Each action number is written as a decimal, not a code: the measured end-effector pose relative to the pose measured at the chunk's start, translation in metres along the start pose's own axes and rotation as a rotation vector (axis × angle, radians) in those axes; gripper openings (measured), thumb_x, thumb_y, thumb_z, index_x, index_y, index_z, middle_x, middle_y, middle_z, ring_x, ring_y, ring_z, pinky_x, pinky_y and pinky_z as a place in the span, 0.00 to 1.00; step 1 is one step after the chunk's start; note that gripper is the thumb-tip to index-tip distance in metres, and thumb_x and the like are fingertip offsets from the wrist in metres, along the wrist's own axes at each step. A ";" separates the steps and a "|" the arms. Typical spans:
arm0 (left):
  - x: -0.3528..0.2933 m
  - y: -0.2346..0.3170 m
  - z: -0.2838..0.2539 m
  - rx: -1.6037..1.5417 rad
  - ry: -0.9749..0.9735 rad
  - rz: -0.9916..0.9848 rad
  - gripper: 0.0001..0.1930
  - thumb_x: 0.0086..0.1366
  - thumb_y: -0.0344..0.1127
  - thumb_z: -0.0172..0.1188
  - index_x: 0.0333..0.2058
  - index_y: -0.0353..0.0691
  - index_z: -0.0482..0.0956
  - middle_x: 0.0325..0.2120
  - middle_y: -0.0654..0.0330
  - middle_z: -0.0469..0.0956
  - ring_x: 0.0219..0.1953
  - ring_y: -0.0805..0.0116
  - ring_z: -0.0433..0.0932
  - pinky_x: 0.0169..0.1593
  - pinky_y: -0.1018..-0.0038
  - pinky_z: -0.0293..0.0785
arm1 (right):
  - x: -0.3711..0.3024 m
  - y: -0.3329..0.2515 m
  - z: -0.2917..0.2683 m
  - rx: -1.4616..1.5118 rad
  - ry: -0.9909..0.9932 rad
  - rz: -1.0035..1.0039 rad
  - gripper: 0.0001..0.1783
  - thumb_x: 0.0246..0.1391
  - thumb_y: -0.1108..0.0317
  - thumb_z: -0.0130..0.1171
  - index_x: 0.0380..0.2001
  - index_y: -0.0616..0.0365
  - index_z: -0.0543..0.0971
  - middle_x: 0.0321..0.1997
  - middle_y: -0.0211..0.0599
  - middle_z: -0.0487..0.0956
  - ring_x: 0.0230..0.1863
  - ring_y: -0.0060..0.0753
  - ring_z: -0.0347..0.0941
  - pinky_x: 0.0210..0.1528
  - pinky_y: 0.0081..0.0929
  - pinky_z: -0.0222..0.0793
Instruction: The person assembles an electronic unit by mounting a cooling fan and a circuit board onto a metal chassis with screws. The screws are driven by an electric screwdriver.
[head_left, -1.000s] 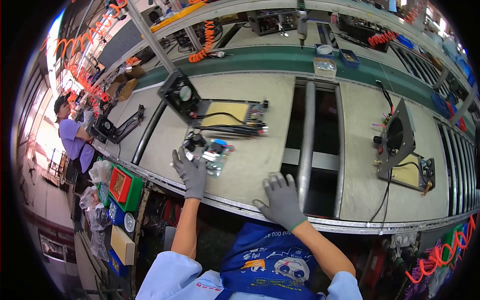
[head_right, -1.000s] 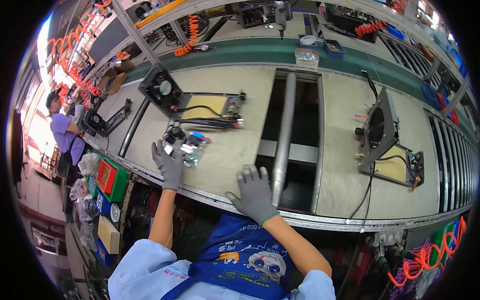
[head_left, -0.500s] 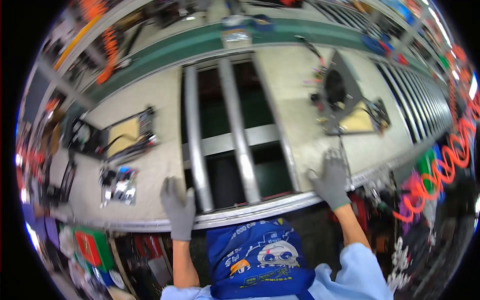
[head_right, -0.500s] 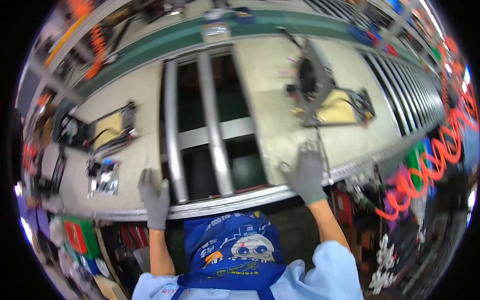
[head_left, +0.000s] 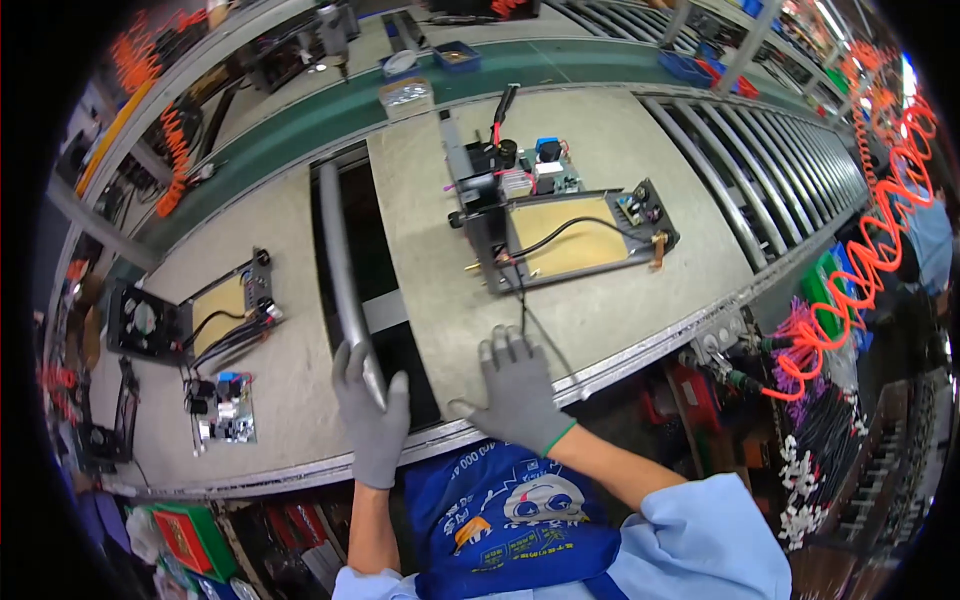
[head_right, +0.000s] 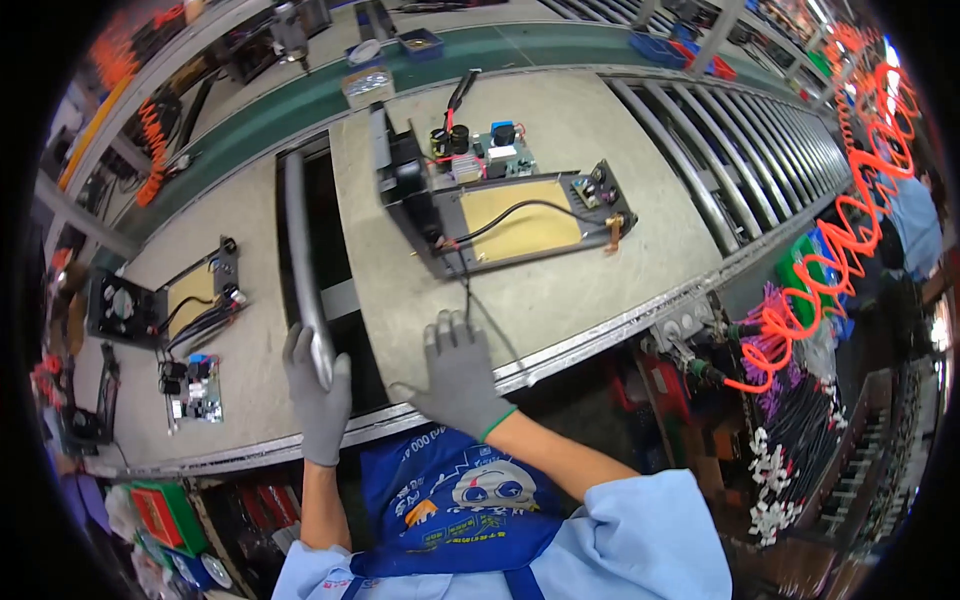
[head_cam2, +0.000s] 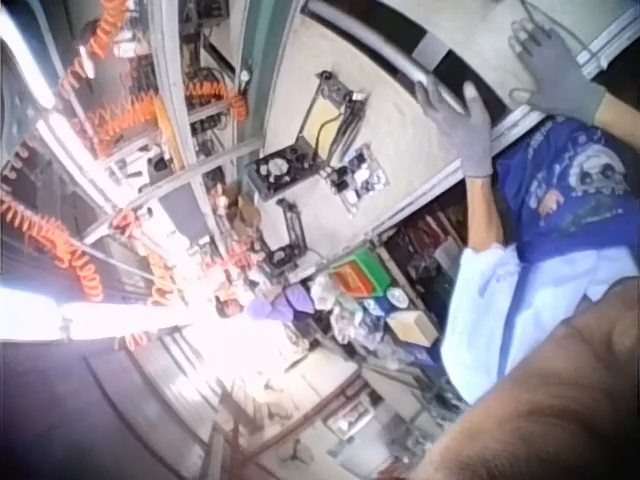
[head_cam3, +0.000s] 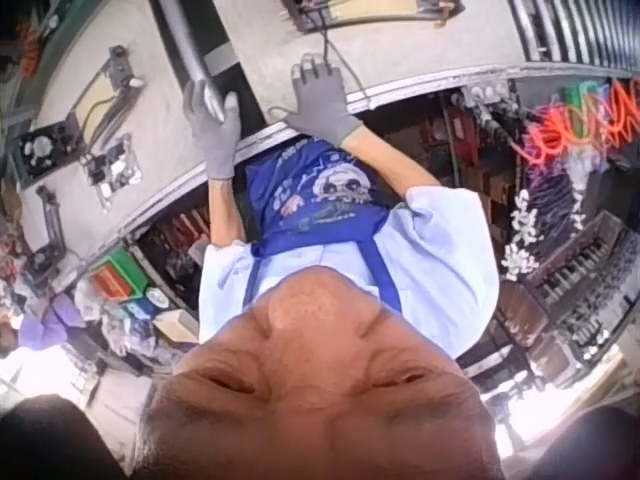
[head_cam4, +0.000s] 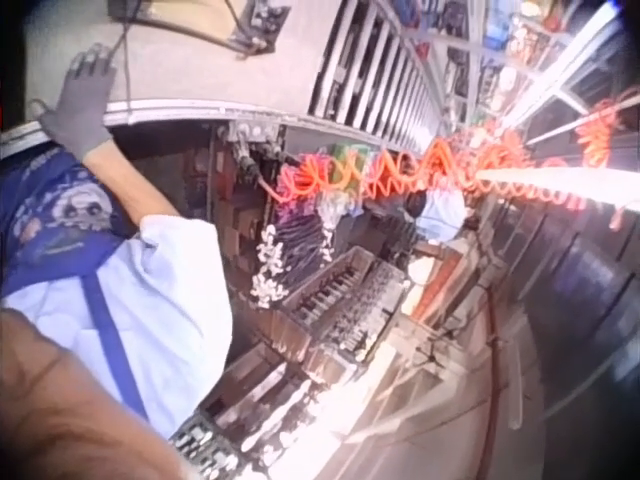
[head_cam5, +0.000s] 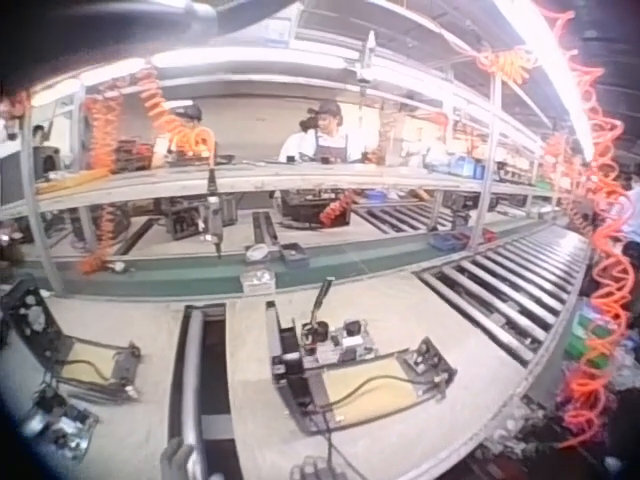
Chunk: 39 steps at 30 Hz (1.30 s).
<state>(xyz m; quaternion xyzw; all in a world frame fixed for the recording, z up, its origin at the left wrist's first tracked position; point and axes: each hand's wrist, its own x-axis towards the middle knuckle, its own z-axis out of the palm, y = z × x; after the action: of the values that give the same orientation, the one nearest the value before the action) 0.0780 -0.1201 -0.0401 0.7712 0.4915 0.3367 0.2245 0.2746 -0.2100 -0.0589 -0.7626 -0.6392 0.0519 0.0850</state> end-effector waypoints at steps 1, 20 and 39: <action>0.005 0.003 0.002 -0.022 0.008 0.029 0.32 0.64 0.34 0.65 0.65 0.36 0.65 0.66 0.39 0.63 0.68 0.40 0.64 0.69 0.55 0.63 | 0.001 -0.014 0.000 0.042 -0.009 -0.059 0.53 0.54 0.29 0.57 0.65 0.68 0.71 0.70 0.62 0.68 0.73 0.61 0.59 0.72 0.57 0.53; 0.079 -0.025 0.045 -0.177 -0.003 -0.116 0.16 0.62 0.36 0.59 0.48 0.38 0.81 0.43 0.48 0.83 0.38 0.54 0.85 0.43 0.61 0.79 | 0.134 0.098 -0.045 0.149 0.430 -0.226 0.25 0.56 0.53 0.65 0.50 0.59 0.81 0.53 0.46 0.82 0.54 0.50 0.77 0.58 0.48 0.69; -0.037 -0.057 0.005 -0.169 0.295 -0.176 0.08 0.65 0.29 0.58 0.40 0.32 0.81 0.30 0.49 0.83 0.34 0.54 0.83 0.39 0.61 0.76 | 0.261 0.038 -0.028 0.102 0.095 -0.378 0.31 0.55 0.53 0.67 0.58 0.56 0.74 0.51 0.53 0.81 0.55 0.58 0.77 0.57 0.50 0.73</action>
<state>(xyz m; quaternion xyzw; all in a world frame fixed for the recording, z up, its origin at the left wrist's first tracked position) 0.0363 -0.1304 -0.0933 0.6459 0.5547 0.4652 0.2425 0.3632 0.0382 -0.0314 -0.6252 -0.7629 0.0314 0.1620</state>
